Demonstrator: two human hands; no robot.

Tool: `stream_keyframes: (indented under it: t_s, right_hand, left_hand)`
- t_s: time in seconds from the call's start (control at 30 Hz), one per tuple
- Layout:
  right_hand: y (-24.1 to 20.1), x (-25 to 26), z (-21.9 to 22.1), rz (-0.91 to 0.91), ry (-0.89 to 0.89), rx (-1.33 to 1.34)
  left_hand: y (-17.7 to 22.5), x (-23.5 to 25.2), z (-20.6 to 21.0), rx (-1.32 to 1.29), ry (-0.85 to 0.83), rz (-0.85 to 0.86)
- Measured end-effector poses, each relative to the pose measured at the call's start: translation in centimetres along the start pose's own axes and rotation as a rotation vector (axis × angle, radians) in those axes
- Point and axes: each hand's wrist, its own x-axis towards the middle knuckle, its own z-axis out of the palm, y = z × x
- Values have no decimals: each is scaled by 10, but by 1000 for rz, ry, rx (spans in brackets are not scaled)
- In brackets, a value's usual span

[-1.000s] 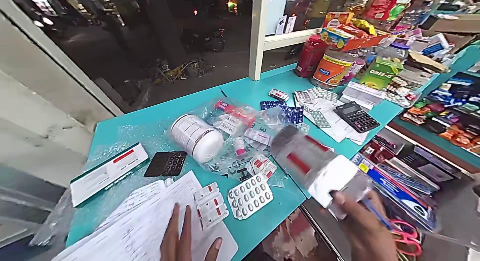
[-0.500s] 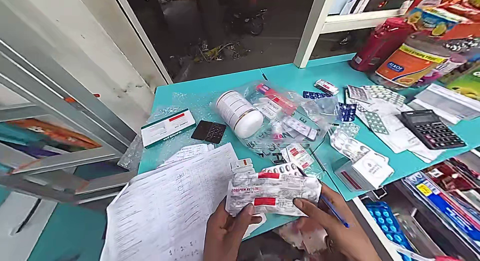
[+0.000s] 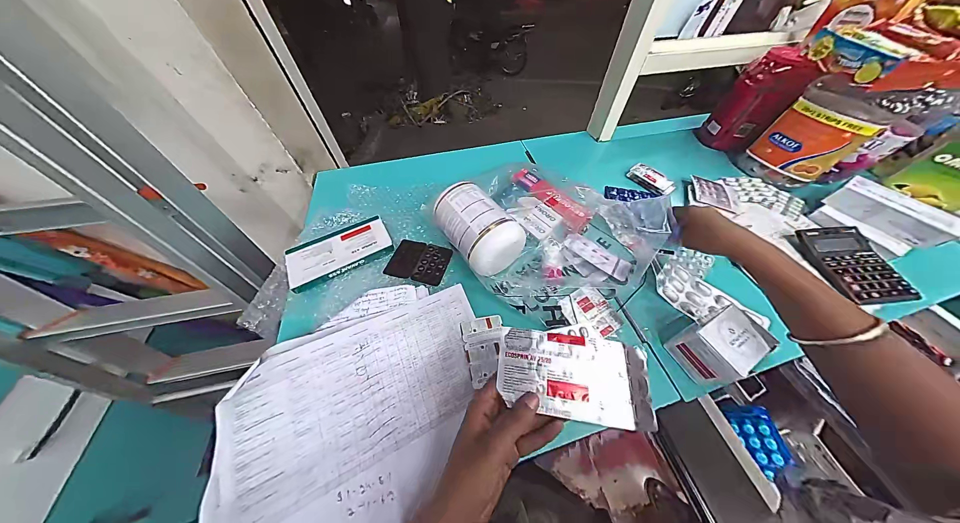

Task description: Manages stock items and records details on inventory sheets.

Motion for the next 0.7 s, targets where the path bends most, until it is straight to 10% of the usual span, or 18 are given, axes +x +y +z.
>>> stream_keyframes:
  t_s: [0.37,0.7]
  right_hand:
    - [-16,10,-7,58,22,129]
    - [-82,-138,-38,-345,816,344]
  left_hand:
    - [-26,30,7,507,-71,331]
    - [-11,28,5,1313,248,983]
